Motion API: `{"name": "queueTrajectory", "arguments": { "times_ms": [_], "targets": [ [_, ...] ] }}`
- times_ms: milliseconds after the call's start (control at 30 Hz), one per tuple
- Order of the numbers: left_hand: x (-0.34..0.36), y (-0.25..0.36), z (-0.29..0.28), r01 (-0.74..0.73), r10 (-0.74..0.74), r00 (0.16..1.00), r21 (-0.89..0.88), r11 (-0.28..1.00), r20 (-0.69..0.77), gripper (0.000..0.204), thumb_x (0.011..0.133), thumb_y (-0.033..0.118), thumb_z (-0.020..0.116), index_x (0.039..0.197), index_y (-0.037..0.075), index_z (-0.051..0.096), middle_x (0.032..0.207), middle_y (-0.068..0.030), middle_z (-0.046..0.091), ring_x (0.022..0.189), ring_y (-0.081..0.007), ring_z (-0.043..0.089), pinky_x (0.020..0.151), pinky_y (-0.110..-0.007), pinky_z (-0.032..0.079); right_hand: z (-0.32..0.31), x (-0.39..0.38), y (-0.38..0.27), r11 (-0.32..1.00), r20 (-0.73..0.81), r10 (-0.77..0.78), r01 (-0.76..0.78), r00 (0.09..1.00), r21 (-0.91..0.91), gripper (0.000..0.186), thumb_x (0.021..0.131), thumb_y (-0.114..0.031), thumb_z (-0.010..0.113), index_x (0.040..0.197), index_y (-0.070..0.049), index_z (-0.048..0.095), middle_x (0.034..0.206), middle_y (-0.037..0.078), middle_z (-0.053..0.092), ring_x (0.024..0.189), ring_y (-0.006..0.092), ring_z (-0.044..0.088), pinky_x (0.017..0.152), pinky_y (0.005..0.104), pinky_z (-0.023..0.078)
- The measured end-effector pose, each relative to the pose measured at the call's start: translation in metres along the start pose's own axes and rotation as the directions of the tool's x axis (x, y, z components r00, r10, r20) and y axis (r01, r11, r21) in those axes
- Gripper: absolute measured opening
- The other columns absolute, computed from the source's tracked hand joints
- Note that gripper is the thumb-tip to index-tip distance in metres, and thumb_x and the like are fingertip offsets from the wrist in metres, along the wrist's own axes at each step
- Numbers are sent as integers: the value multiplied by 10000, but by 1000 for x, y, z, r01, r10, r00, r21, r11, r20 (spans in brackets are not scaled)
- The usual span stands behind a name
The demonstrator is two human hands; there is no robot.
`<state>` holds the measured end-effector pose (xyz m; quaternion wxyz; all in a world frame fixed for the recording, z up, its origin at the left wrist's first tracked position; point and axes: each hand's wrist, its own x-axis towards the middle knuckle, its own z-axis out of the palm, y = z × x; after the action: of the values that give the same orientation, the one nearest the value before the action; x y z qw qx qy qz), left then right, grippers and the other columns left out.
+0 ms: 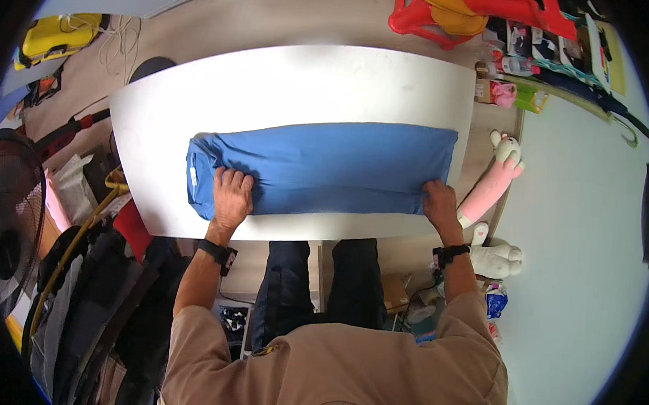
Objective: The person folds three shirts individually on a table and places each one onto a shelf inside a closet.
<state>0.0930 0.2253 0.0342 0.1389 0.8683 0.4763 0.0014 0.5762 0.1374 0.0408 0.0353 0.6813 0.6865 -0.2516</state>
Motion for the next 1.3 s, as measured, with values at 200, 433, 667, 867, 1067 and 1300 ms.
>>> {"name": "queueTrajectory", "arguments": {
  "times_ms": [200,433,667,867,1067,1300],
  "targets": [
    [0,-3,2,-34,34,989,-2,999,142,212,700,73,597,908,55,636,885,-123,582,925,-314,539,908,-470,394,-12,1,-40,981,-87,163,-153,983,118,129,807,-63,617,935,-57,631,866,146,621,808,340,615,722,440,486],
    [9,4,2,-70,71,962,-16,997,262,253,733,104,584,980,60,611,910,-126,588,934,-297,529,793,-409,393,61,31,-94,899,-244,171,-50,954,434,203,878,-234,631,879,-31,618,793,142,641,698,333,616,618,422,485],
    [22,2,-13,-75,92,983,-111,991,159,341,682,96,649,1010,23,594,1013,-158,573,1020,-332,509,867,-461,381,65,43,-85,734,141,474,-478,869,482,330,842,-319,670,772,0,621,659,138,609,612,279,576,587,385,452],
    [33,1,-8,63,-67,998,-198,978,-16,684,788,243,647,1402,57,410,1510,-224,272,1396,-462,206,1131,-594,147,80,25,-111,738,-59,533,-429,844,520,219,801,-230,710,786,-21,647,666,105,629,622,244,596,601,364,483],
    [31,-25,40,235,-236,972,-72,969,-1,692,851,362,547,1452,80,352,1544,-210,212,1417,-460,137,1125,-612,94,87,30,-98,756,-207,541,-364,815,543,203,761,-211,757,781,-28,669,646,100,640,571,205,602,565,332,490],
    [32,-23,37,193,-192,981,24,981,-16,746,801,309,584,1457,73,318,1544,-220,191,1423,-449,118,1130,-610,64,81,22,-108,649,-108,549,-341,829,681,168,807,-155,716,855,-2,665,728,88,667,618,172,608,614,311,503]
  ]
}}
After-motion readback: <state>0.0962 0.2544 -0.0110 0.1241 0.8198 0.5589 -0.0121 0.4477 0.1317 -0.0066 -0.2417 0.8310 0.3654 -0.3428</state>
